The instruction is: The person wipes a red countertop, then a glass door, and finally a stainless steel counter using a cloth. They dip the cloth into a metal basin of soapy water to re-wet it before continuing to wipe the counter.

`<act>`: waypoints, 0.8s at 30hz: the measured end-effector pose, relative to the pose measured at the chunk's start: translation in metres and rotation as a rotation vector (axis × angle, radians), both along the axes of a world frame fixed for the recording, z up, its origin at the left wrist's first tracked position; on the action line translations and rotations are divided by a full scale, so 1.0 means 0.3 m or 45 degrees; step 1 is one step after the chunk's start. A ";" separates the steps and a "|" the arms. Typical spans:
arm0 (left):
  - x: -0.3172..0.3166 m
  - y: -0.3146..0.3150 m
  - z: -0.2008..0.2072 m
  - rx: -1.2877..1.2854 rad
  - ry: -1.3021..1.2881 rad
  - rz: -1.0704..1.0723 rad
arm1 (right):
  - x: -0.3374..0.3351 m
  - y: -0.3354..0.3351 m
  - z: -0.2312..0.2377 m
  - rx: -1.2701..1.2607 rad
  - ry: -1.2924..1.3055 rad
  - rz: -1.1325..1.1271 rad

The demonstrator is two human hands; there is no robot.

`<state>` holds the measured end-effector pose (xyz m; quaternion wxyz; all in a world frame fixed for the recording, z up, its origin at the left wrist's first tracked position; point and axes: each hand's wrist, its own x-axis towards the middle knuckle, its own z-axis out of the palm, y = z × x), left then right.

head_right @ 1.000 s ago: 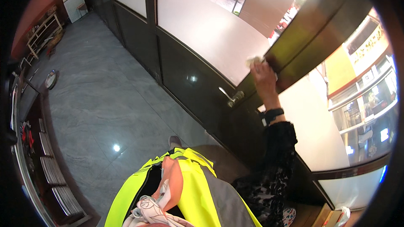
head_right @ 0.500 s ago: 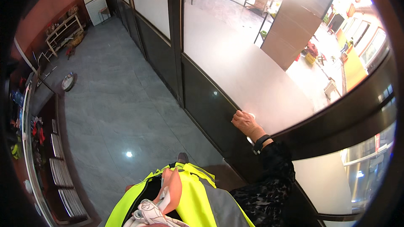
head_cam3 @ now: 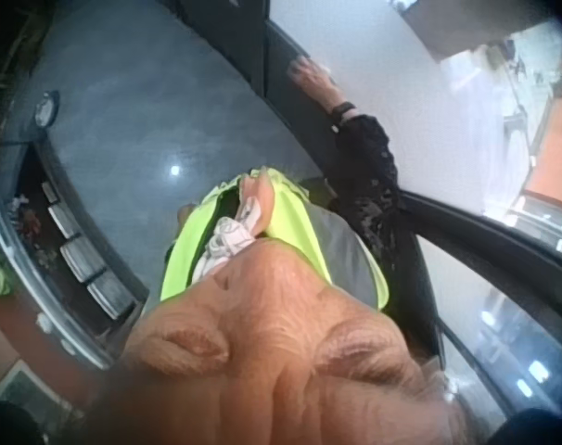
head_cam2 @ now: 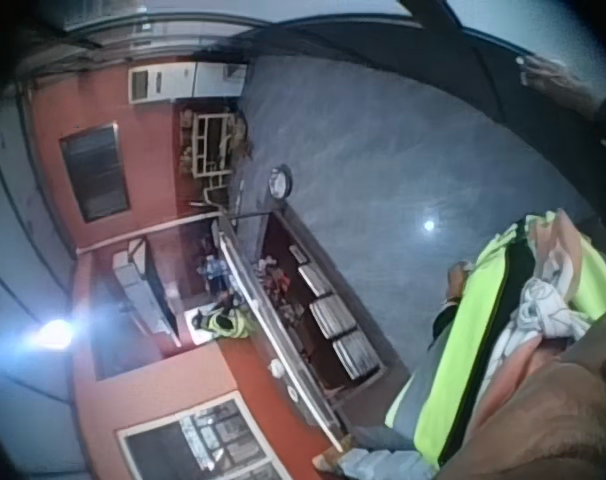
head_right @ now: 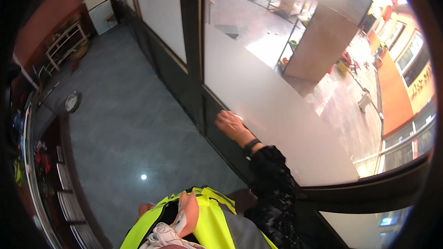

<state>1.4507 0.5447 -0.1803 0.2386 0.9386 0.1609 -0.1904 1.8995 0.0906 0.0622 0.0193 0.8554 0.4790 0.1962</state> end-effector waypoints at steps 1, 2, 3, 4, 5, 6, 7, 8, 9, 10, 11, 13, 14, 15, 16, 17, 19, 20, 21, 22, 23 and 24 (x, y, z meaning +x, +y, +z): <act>0.034 -0.014 0.001 0.094 0.010 -0.067 | 0.053 0.058 0.004 0.022 -0.006 0.010; 0.086 -0.015 0.029 0.070 0.019 -0.067 | 0.105 0.122 0.005 0.013 -0.155 0.033; 0.156 -0.033 0.076 -0.004 0.035 -0.051 | 0.151 0.178 0.005 -0.075 -0.315 0.013; 0.235 -0.070 0.144 -0.102 0.038 -0.031 | 0.190 0.225 0.000 0.054 -0.338 0.023; 0.323 -0.121 0.230 -0.203 0.042 -0.022 | 0.230 0.259 -0.006 0.114 -0.375 0.010; 0.405 -0.190 0.327 -0.408 0.039 0.022 | 0.268 0.289 -0.016 0.071 -0.345 -0.017; 0.491 -0.267 0.425 -0.649 0.054 0.066 | 0.292 0.292 -0.034 0.034 -0.312 -0.036; 0.570 -0.352 0.517 -0.877 0.093 0.120 | 0.291 0.259 -0.057 -0.004 -0.263 -0.100; 0.645 -0.420 0.593 -1.026 0.132 0.150 | 0.284 0.243 -0.083 -0.033 -0.211 -0.152; 0.695 -0.466 0.655 -1.099 0.151 0.143 | 0.276 0.238 -0.109 -0.055 -0.161 -0.189; 0.757 -0.466 0.691 -1.000 0.125 0.100 | 0.251 0.220 -0.135 -0.108 -0.238 -0.186; 0.838 -0.444 0.666 -0.818 0.056 0.060 | 0.182 0.150 -0.166 -0.241 -0.313 -0.171; 0.833 -0.400 0.628 -0.612 -0.142 -0.254 | 0.150 0.130 -0.162 -0.397 -0.266 -0.181; 0.823 -0.350 0.569 -0.360 -0.379 -0.515 | 0.111 0.121 -0.149 -0.406 -0.001 -0.256; 0.843 -0.214 0.509 -0.275 -0.415 -0.571 | 0.069 0.107 -0.121 -0.344 0.098 -0.294; 0.871 -0.050 0.451 -0.232 -0.398 -0.588 | 0.034 0.098 -0.084 -0.337 0.226 -0.363; 0.943 0.226 0.362 -0.163 -0.324 -0.551 | -0.013 0.121 0.015 -0.021 0.489 -0.524; 1.012 0.307 0.329 -0.152 -0.327 -0.557 | -0.009 0.160 0.071 0.207 0.413 -0.510; 1.098 0.356 0.318 -0.177 -0.368 -0.574 | -0.004 0.192 0.137 0.394 0.355 -0.522; 1.208 0.355 0.332 -0.249 -0.463 -0.612 | 0.002 0.230 0.219 0.554 0.333 -0.581; 1.350 0.310 0.373 -0.487 -0.680 -0.668 | 0.025 0.265 0.311 0.735 0.259 -0.540; 1.460 0.272 0.459 -0.596 -0.681 -0.645 | 0.053 0.291 0.415 0.756 0.095 -0.500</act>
